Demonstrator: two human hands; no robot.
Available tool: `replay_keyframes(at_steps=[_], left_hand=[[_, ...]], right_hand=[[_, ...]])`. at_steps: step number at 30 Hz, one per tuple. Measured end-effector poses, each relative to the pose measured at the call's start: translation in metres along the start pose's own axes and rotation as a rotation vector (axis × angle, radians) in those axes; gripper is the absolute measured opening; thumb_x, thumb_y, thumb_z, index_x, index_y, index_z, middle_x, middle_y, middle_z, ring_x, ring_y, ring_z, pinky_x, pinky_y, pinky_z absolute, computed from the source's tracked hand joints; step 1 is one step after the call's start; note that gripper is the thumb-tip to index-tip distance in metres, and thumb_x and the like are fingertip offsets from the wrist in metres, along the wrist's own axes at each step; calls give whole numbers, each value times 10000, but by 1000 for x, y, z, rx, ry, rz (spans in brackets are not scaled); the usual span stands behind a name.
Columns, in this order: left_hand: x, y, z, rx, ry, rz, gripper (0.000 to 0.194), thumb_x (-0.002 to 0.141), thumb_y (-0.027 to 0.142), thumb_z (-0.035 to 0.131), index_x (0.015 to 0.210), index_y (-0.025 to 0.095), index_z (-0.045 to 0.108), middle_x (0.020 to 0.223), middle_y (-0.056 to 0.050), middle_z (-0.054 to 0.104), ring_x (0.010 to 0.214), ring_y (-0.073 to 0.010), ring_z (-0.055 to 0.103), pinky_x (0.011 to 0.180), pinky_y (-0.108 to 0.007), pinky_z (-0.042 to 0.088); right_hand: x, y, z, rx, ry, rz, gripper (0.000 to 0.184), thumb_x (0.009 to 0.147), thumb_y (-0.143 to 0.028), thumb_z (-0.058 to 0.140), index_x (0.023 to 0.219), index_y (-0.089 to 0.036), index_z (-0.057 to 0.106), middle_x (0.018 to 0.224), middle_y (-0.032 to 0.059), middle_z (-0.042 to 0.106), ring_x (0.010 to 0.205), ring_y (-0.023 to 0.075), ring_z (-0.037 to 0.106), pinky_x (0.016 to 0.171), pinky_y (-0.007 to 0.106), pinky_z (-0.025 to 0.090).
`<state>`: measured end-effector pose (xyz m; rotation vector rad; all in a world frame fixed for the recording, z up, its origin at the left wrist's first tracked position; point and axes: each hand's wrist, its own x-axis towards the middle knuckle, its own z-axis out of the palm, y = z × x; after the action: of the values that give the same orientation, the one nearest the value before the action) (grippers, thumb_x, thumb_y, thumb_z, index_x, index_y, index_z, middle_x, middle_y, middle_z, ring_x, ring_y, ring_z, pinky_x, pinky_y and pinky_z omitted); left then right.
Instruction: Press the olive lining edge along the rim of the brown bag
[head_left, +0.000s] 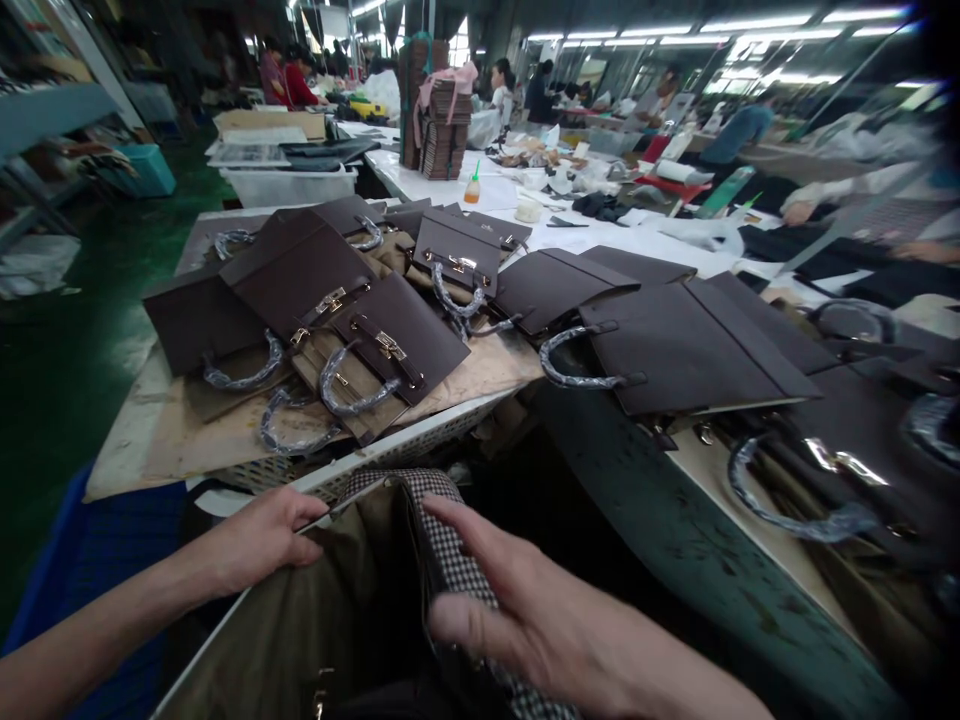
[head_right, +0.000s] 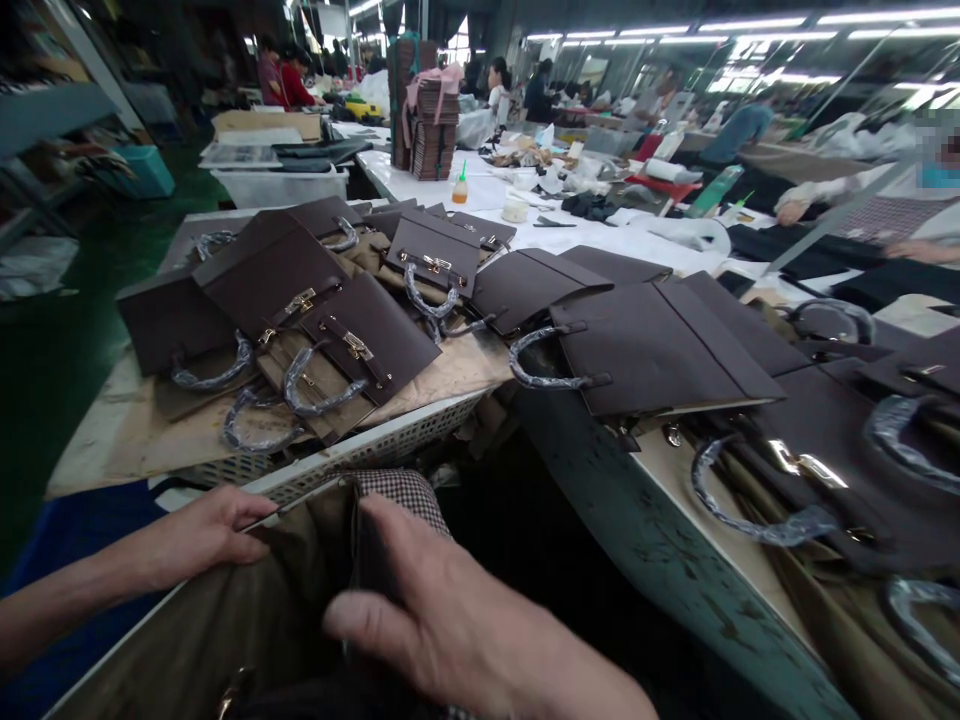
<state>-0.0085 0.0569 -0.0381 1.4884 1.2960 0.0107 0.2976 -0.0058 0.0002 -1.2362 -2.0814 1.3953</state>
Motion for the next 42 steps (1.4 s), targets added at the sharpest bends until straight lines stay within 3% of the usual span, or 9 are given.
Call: replay_keyframes(at_steps=[4, 7, 9, 13, 18, 27, 33, 39, 42], left_hand=[[4, 6, 0, 58, 51, 83, 153, 698, 348, 635, 739, 223, 714, 705, 7, 723, 728, -246, 676, 628, -278, 490], [11, 13, -2, 124, -15, 132, 209, 700, 381, 678, 840, 233, 725, 786, -10, 739, 781, -266, 684, 663, -292, 496], [17, 17, -6, 218, -28, 148, 352, 691, 415, 720, 999, 245, 713, 920, -35, 750, 877, -293, 686, 728, -315, 495], [34, 25, -12, 387, 128, 214, 641, 709, 453, 749, 1285, 265, 538, 1195, -68, 675, 1102, -301, 613, 921, -355, 432], [66, 46, -3, 343, 0, 335, 377, 760, 413, 700, 1074, 243, 578, 969, 8, 671, 889, -218, 620, 769, -282, 436], [109, 82, 20, 289, -82, 389, 236, 807, 427, 651, 763, 200, 695, 700, 38, 642, 706, -167, 583, 637, -249, 398], [125, 84, 31, 282, -136, 496, 245, 836, 365, 643, 661, 194, 648, 1063, 9, 718, 948, -198, 638, 863, -274, 438], [131, 79, 38, 356, -97, 503, 278, 869, 399, 621, 674, 201, 612, 892, 11, 713, 823, -190, 642, 777, -282, 459], [128, 76, 36, 358, -113, 541, 282, 889, 417, 611, 701, 208, 635, 966, 11, 715, 896, -197, 647, 832, -287, 455]], right_hand=[[-24, 15, 55, -163, 129, -8, 788, 895, -435, 602, 1569, -338, 205, 1608, 87, 255, 1416, 381, 374, 1091, 548, 447], [-10, 25, 76, -198, 182, 68, 880, 851, -508, 624, 1579, -257, 199, 1563, 161, 347, 1370, 420, 430, 1054, 582, 476], [-1, 22, 71, -165, 229, 97, 736, 906, -470, 544, 1552, -238, 279, 1474, 172, 486, 1285, 378, 538, 1028, 535, 507], [-6, 9, 35, -31, 257, 145, 480, 977, -361, 437, 1452, -290, 437, 1223, 92, 678, 1015, 256, 681, 889, 388, 561], [-33, 15, 6, 179, 234, 238, 430, 977, -423, 491, 1399, -350, 524, 1195, 16, 696, 1011, 224, 670, 889, 330, 535], [-59, 48, -2, 494, 284, 280, 455, 949, -436, 558, 1389, -320, 554, 1161, 12, 706, 1077, 236, 652, 932, 340, 522], [-69, 57, -1, 541, 346, 284, 465, 949, -451, 557, 1385, -287, 561, 1075, 16, 713, 1025, 232, 651, 876, 324, 518], [-74, 60, -4, 519, 372, 363, 455, 954, -476, 540, 1356, -269, 592, 1084, 17, 718, 970, 214, 647, 827, 304, 509], [-76, 65, -4, 496, 395, 386, 450, 951, -483, 542, 1341, -266, 607, 1068, 13, 727, 945, 205, 649, 811, 293, 503]])
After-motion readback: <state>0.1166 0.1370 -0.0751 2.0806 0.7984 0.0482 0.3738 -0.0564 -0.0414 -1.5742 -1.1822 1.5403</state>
